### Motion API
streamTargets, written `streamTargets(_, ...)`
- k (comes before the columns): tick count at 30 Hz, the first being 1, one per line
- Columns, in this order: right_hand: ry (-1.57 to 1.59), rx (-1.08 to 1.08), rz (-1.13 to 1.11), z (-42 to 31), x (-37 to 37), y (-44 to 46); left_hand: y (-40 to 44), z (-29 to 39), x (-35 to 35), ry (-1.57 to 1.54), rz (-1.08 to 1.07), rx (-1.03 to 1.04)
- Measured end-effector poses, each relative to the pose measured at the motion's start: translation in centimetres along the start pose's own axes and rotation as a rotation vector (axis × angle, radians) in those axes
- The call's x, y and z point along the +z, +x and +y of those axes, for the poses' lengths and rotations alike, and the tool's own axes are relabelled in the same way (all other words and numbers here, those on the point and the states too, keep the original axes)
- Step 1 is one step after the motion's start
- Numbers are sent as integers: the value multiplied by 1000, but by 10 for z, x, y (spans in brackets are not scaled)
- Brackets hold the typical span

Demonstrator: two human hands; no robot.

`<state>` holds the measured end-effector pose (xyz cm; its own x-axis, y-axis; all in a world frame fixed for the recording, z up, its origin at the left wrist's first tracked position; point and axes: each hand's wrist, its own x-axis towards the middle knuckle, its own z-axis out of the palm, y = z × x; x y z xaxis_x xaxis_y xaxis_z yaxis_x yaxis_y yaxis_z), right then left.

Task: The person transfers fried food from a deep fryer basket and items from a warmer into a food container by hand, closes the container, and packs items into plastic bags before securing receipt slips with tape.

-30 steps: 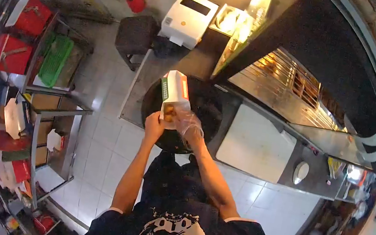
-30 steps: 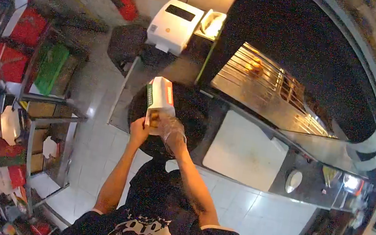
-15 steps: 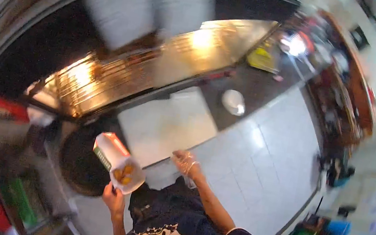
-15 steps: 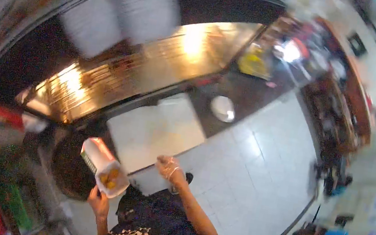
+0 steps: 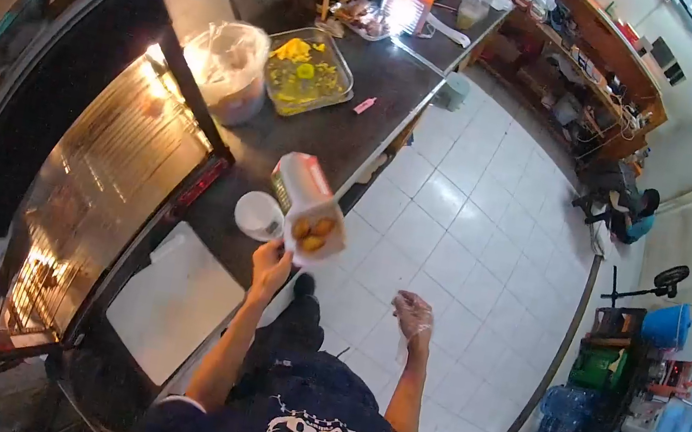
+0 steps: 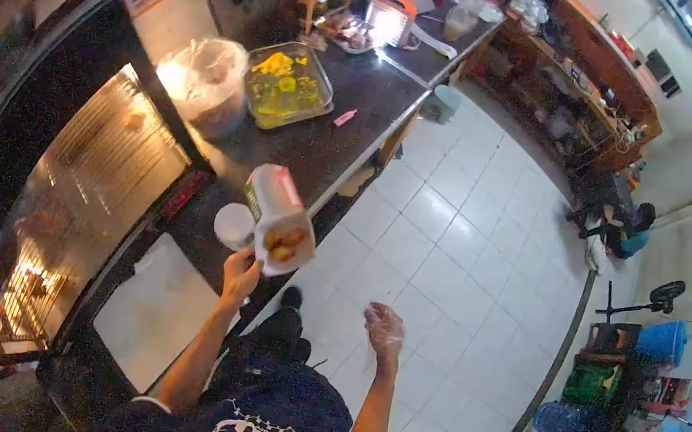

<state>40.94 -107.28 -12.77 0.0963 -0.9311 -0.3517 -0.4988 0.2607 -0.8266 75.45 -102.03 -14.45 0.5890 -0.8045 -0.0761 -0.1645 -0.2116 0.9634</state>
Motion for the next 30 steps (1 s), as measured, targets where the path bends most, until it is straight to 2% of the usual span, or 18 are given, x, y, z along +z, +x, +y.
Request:
streamTargets(3, 160, 111, 17, -14, -26, 56, 107, 28, 79, 68, -88, 61)
streamTargets(5, 97, 174, -2, -20, -41, 111, 186, 26, 140, -59, -81, -75)
streamTargets(7, 25, 240, -25, -23, -55, 162, 244, 76, 178, 37, -44, -62)
streamTargets(9, 102, 306, -21, -24, -66, 210, 328, 57, 225, 84, -2, 32)
streamTargets(10, -35, 292, -30, -18, -76, 235, 363, 47, 252, 131, 52, 119)
streamTargets(16, 20, 347, -59, -75, -109, 351, 500, 32, 344, 73, 127, -59)
streamTargets(17, 10, 348, -72, -85, -110, 370, 509, 21, 354, 17, 129, -63)
streamTargets(18, -19, 343, -118, -96, -110, 392, 512, 29, 349, 266, 40, -33)
streamTargets(19, -51, 332, -169, -103, -109, 416, 512, 30, 352, 261, 64, -47)
streamTargets(20, -73, 321, -196, -104, -105, 446, 507, 31, 357, 182, 255, -7)
streamTargets(21, -113, 144, -254, -91, -97, 481, 496, 33, 361, 109, 453, 27)
streamTargets(23, -46, 41, -355, -139, -80, 505, 447, 109, 330, -192, 423, -40)
streamTargets(24, 45, 96, -401, -210, -66, 518, 417, 135, 313, -75, 319, -57)
streamTargets(25, -3, -104, -407, -220, -48, 546, 390, 141, 304, -59, 131, 46)
streamTargets(26, -57, -341, -451, -227, -14, 563, 356, 137, 293, -239, -179, 47)
streamTargets(27, -107, -596, -471, -234, 20, 579, 325, 184, 284, -261, -472, -106)
streamTargets(28, -137, -837, -468, -241, 52, 596, 303, 208, 283, -260, -423, -107)
streamTargets(30, 167, -654, -678, -316, 107, 547, 282, 249, 281, -358, -182, -233)
